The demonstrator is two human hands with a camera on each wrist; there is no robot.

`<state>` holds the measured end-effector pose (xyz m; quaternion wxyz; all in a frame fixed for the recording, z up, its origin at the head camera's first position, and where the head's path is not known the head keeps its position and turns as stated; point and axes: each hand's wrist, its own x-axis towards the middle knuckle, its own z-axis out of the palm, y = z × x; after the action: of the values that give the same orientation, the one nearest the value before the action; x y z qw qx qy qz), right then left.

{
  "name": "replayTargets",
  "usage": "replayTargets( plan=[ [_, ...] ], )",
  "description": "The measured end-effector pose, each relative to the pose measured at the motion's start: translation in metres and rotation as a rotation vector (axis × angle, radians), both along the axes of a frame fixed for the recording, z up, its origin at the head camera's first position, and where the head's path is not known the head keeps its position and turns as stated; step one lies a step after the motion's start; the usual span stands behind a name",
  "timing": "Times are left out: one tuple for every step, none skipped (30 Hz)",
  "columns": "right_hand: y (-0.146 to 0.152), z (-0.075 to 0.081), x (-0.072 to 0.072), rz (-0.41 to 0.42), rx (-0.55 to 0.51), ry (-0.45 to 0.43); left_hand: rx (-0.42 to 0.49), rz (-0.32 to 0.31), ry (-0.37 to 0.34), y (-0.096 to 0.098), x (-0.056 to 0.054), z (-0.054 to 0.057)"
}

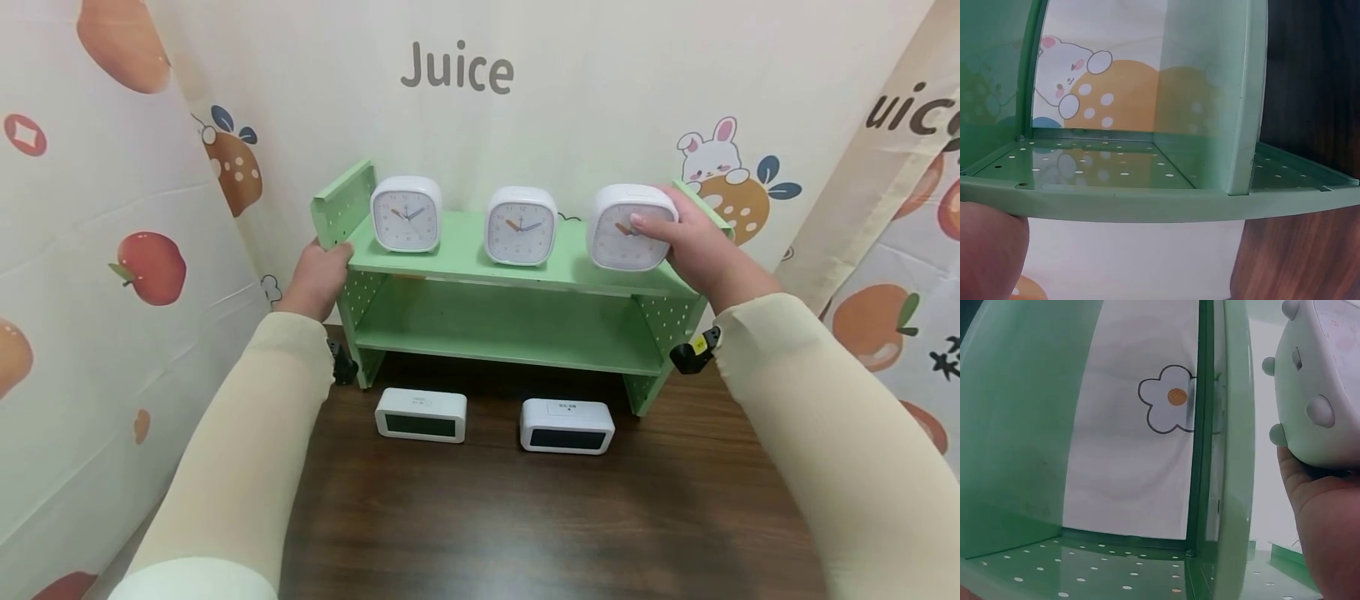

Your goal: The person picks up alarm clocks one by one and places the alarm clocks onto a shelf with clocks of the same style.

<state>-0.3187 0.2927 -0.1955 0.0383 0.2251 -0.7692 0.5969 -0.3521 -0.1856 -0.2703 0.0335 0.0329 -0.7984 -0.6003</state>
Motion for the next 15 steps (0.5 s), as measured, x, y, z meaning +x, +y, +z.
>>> replayTargets(
  plan=[
    [-0.001, 0.0, -0.002, 0.006, -0.011, -0.008, 0.002, -0.001, -0.002, 0.0, 0.001, 0.0],
    [-0.001, -0.001, -0.003, 0.009, -0.017, -0.016, 0.006, -0.002, -0.006, 0.0, 0.001, 0.001],
    [-0.001, -0.002, -0.005, 0.012, -0.026, -0.026, 0.009, -0.002, -0.01, 0.0, 0.002, 0.001],
    [-0.001, -0.003, -0.007, 0.017, -0.037, -0.036, 0.014, -0.004, -0.013, 0.0, 0.002, 0.001],
    [-0.001, -0.004, -0.009, 0.018, -0.042, -0.046, 0.017, -0.003, -0.017, 0.0, 0.002, 0.001],
    [-0.001, -0.005, -0.011, 0.016, -0.04, -0.057, 0.02, -0.003, -0.016, 0.0, 0.002, 0.001],
    [0.0, -0.006, -0.012, 0.009, -0.039, -0.073, 0.024, -0.004, -0.015, 0.0, 0.001, 0.001],
    [0.0, -0.007, -0.014, 0.006, -0.033, -0.082, 0.026, -0.005, -0.013, 0.0, 0.0, 0.0],
    [0.0, -0.008, -0.016, 0.004, -0.032, -0.091, 0.024, -0.005, -0.009, -0.001, 0.0, 0.0],
    [0.0, -0.01, -0.017, 0.002, -0.028, -0.095, 0.026, -0.006, -0.005, -0.001, -0.001, -0.001],
    [0.0, -0.011, -0.018, -0.002, -0.026, -0.099, 0.025, -0.006, -0.002, -0.001, -0.002, -0.001],
    [0.0, -0.012, -0.02, -0.006, -0.023, -0.099, 0.024, -0.008, 0.0, -0.002, -0.002, -0.001],
    [0.0, -0.013, -0.021, 0.004, -0.038, -0.103, 0.021, -0.008, 0.001, -0.002, -0.002, -0.002],
    [0.0, -0.014, -0.022, 0.007, -0.045, -0.099, 0.022, -0.008, 0.003, -0.002, -0.002, -0.002],
    [0.0, -0.015, -0.023, 0.013, -0.058, -0.098, 0.022, -0.008, 0.003, -0.003, -0.002, -0.002]
  ],
)
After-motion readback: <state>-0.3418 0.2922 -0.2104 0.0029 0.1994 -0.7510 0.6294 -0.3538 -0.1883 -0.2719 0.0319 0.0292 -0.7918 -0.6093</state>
